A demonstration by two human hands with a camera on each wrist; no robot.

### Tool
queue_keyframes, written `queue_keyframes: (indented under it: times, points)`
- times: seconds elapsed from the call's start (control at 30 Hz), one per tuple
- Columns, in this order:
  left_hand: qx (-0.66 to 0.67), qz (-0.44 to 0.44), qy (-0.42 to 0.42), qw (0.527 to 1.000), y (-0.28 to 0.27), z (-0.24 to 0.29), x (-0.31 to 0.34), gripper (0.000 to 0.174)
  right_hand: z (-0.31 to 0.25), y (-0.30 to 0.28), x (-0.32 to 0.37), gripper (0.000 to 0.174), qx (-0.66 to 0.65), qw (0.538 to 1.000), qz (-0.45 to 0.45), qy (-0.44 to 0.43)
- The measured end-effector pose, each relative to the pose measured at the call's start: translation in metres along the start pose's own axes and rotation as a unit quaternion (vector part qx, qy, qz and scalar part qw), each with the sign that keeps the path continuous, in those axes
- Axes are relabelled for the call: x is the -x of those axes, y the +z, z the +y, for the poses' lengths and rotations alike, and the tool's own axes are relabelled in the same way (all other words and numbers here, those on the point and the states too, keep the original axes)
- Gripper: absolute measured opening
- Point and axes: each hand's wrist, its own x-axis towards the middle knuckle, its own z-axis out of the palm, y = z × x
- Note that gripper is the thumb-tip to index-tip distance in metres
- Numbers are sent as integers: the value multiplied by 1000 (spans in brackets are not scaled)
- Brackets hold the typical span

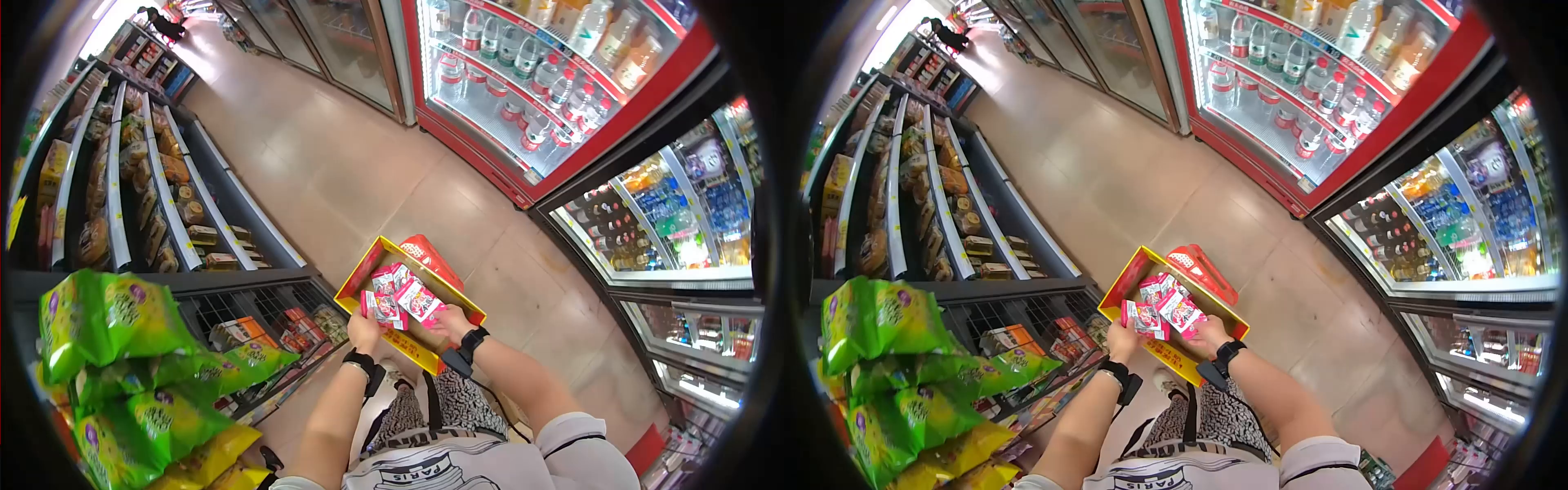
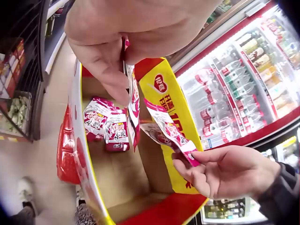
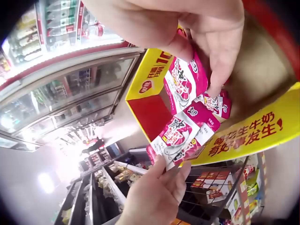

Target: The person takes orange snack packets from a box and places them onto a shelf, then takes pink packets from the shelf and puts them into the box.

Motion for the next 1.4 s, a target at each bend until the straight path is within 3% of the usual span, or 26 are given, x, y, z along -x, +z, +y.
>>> queue_keyframes:
  times: [0.03,0.07,0.17,0.27,0.4,0.57,0.67,0.7,0.77,0.83,0.9,0.97,1.03,1.17,1.37,1.4]
  points:
    - [31,-21,-63,997,1,11,-1,22,0,3,-15,20,31,999,20,0]
    - [35,-22,-64,997,17,-7,-18,21,0,5,-30,20,35,999,19,6]
    - [121,-29,-137,983,23,13,-28,21,1,18,-65,19,21,998,45,35]
    - [234,-52,-157,958,46,-16,-57,22,8,26,-99,18,26,999,24,31]
    - [269,-81,-212,936,52,-24,-70,27,15,32,-137,17,60,996,55,30]
    - [310,-106,-190,926,46,-23,-56,40,6,29,-161,20,84,995,31,49]
    - [349,-96,-118,925,39,-17,-31,38,13,24,-167,20,86,993,43,66]
    - [352,-93,-116,924,39,-25,-23,38,12,26,-162,20,106,990,68,61]
    - [266,-52,42,962,40,-42,-9,40,8,28,-141,23,143,985,66,64]
    - [260,-48,44,963,20,-29,17,35,20,17,-129,25,221,973,-40,51]
    - [318,-89,-22,944,5,-29,40,31,18,15,-94,37,165,981,-84,61]
    - [331,-72,10,941,-14,-32,61,28,4,16,-52,32,160,971,-149,95]
    - [315,-110,-14,943,-44,-29,84,27,-5,19,-17,25,182,964,-176,81]
    - [279,-113,72,951,-92,-58,115,23,-27,20,47,20,227,956,-187,12]
    - [188,-15,83,979,-163,-94,171,22,-41,44,97,21,306,936,-155,-78]
    - [152,11,129,980,-167,-110,175,22,-38,54,103,21,316,930,-165,-87]
